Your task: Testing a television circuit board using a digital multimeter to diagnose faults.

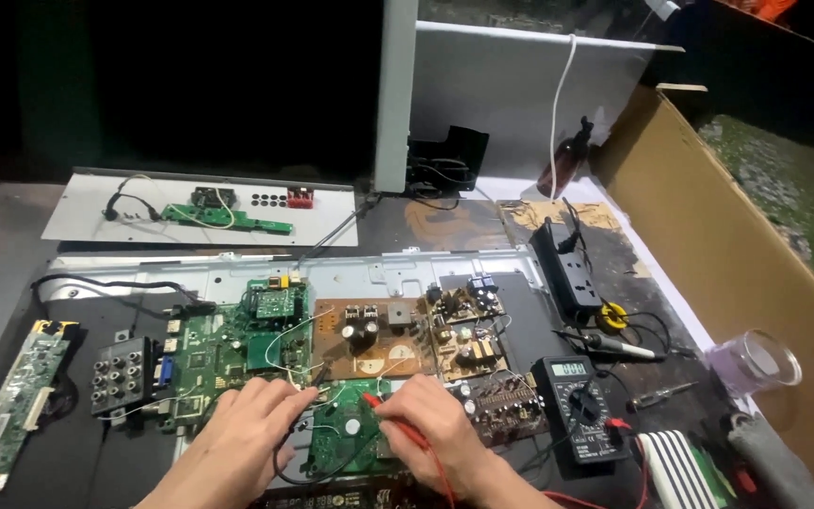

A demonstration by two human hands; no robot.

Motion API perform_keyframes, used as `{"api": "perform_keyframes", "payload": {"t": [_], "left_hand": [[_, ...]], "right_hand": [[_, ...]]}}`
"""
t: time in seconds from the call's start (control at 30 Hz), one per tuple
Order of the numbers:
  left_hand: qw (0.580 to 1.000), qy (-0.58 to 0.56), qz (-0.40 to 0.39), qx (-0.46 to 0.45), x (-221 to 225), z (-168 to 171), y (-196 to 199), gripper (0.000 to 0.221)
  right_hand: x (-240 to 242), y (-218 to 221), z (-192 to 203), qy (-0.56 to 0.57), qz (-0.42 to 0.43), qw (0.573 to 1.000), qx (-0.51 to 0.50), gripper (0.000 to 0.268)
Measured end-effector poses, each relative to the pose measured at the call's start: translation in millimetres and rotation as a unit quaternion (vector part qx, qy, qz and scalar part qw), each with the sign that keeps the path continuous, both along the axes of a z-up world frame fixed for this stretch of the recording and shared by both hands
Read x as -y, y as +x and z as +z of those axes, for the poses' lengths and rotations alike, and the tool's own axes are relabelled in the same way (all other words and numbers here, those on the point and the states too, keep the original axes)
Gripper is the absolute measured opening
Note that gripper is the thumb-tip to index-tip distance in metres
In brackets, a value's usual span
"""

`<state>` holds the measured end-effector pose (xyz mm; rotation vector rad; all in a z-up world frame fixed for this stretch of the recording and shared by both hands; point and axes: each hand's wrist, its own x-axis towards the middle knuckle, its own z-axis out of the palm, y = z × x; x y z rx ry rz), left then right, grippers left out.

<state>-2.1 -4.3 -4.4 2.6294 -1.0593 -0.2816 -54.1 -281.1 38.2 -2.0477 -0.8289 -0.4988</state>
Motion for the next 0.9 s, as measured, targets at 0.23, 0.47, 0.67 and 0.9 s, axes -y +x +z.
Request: {"api": "perform_keyframes", "payload": {"t": [0.23,0.47,0.67,0.9], "left_hand": [[1.0,0.005,-0.007,0.019,2,9,-3,0.071],[1.0,0.015,0.001,-0.017,3,12,1,0.069],[0.999,0.001,-0.007,-0.036,2,12,4,0.07],[0.999,0.001,-0.014,0.037,3,8,0,0.07]], "right_hand": [[1,0,-4,-0.02,-0.002,1.0,0.002,0.004],[1,-1,-4,-0.005,-0.003,1.0,-0.009,0.003],[3,5,-16,-0.006,0.001,1.0,0.026,0.009],[1,2,-8,-0.012,-0.003,1.0,0.007,0.007]]}}
